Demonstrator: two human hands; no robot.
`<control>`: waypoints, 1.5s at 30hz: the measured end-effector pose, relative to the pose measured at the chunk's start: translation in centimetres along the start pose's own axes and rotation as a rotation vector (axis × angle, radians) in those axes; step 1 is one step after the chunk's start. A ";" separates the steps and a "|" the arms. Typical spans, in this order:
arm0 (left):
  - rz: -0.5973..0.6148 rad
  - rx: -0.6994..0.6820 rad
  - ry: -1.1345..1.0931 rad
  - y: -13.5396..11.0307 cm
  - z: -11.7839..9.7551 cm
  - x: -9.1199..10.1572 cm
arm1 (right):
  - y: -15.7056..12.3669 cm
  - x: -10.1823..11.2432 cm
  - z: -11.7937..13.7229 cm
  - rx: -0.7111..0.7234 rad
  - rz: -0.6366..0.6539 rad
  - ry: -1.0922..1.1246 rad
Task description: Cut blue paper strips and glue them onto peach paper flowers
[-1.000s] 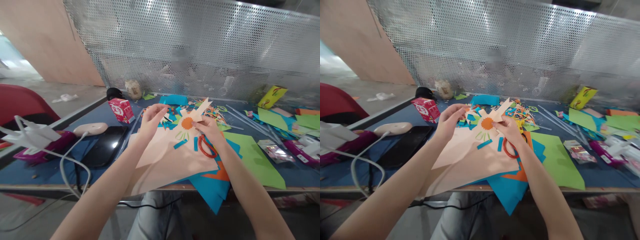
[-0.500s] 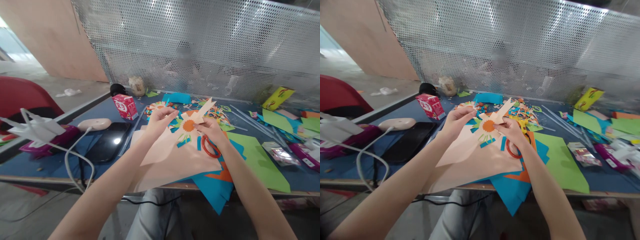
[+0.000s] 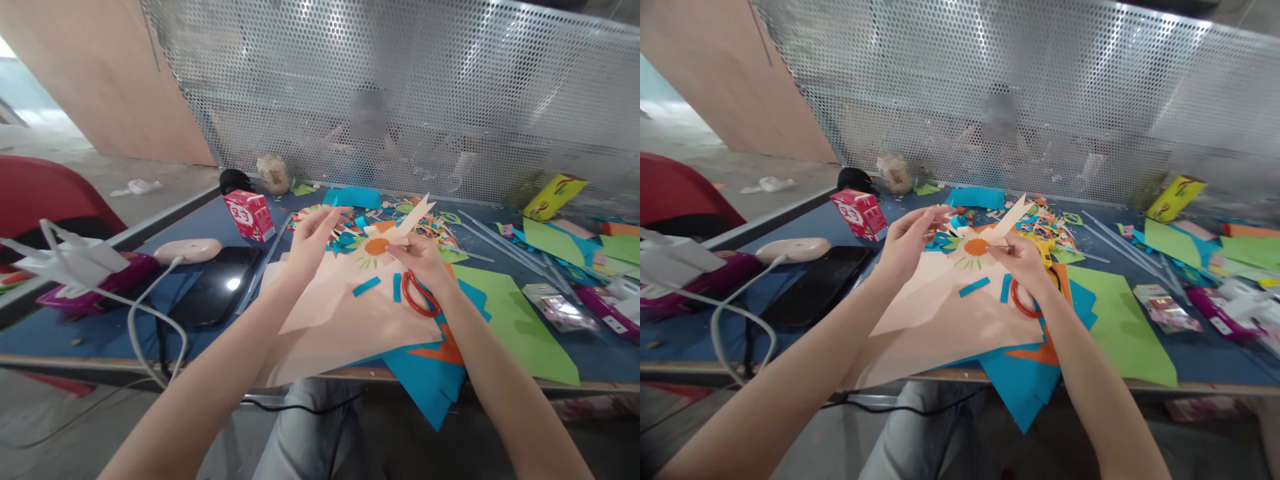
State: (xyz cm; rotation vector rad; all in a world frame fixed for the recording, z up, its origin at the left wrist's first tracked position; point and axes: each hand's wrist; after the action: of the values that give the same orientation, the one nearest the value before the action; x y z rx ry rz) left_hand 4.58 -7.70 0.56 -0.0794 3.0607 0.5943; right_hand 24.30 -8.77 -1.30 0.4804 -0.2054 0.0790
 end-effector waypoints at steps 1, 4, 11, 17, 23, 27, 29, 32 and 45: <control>-0.042 0.022 -0.041 0.1 0.1 0.1 | -0.1 0.1 0.0 0.111 -0.035 -0.107; -0.166 0.125 -0.143 0.5 0.5 0.3 | -0.3 0.7 0.1 0.451 -0.137 -0.429; -0.001 0.371 -0.260 0.2 0.5 -0.1 | -0.7 1.9 0.9 1.058 -0.325 -0.938; 0.305 0.506 -0.202 -0.7 -0.1 -1.0 | -0.6 2.2 1.2 1.119 -0.372 -1.153; 0.283 0.529 -0.269 -0.6 0.5 -1.1 | -0.7 1.9 1.5 1.155 -0.348 -1.187; 0.342 0.484 -0.224 -0.6 0.5 -1.0 | -0.7 1.8 1.8 1.164 -0.336 -1.201; 0.335 0.473 -0.210 -0.7 0.5 -1.1 | -0.7 1.7 1.9 1.185 -0.335 -1.205; 0.305 0.497 -0.190 -0.7 0.6 -1.2 | -0.7 1.5 2.0 1.211 -0.333 -1.216; 0.321 0.470 -0.140 -0.7 1.0 -0.9 | -0.7 1.1 2.5 1.234 -0.318 -1.218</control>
State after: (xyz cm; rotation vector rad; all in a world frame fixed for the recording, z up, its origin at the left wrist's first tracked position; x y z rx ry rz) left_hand 5.57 -7.92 -0.61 0.4459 2.9972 -0.1256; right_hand 25.06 -10.56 0.82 1.7592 -1.3061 -0.4507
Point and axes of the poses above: each hand's wrist, its own y-axis towards the middle knuckle, its own x-axis out of the back of the hand, z = x × y, and after that the axes turned 5 degrees about y, right-handed
